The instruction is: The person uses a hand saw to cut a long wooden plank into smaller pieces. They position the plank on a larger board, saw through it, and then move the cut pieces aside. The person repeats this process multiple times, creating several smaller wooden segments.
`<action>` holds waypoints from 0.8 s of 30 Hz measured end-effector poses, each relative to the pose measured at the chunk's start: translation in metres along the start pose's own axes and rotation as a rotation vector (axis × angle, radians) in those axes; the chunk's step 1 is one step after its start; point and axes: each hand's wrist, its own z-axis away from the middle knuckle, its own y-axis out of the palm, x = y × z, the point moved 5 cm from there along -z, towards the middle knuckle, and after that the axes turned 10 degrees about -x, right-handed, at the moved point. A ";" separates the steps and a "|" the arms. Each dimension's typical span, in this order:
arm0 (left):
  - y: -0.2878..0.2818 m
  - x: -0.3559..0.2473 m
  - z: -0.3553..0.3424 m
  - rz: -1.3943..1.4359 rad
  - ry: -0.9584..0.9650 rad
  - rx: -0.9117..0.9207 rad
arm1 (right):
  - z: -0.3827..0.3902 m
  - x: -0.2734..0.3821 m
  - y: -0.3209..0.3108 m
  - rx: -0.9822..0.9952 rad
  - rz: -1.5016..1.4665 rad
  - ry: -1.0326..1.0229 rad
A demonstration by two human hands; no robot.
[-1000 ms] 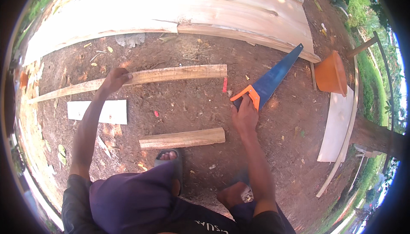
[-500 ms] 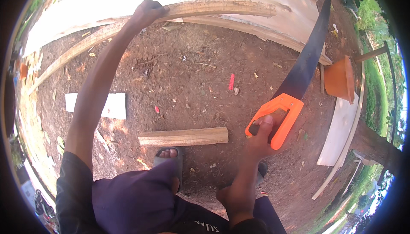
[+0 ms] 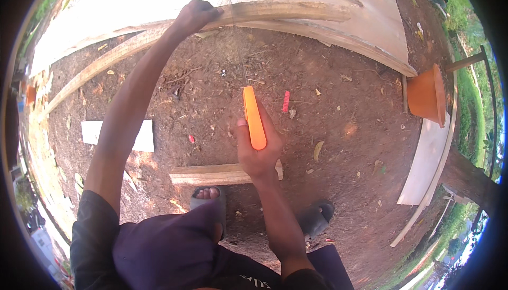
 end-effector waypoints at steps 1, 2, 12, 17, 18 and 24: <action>0.000 -0.001 -0.001 0.003 -0.007 0.001 | 0.000 0.002 0.003 0.013 -0.012 -0.013; -0.001 -0.001 -0.001 0.007 -0.014 0.001 | 0.001 0.006 0.005 0.028 -0.038 0.002; -0.006 0.006 0.002 0.012 0.039 -0.113 | 0.004 0.002 0.013 0.024 0.030 -0.074; -0.007 -0.002 0.004 0.022 0.033 0.012 | 0.000 0.007 0.020 -0.009 0.072 -0.146; -0.007 -0.001 0.004 0.025 0.057 -0.004 | 0.000 0.006 0.021 0.000 0.062 -0.121; 0.004 0.011 -0.004 0.020 0.188 -0.113 | 0.002 0.004 0.020 0.007 0.085 -0.104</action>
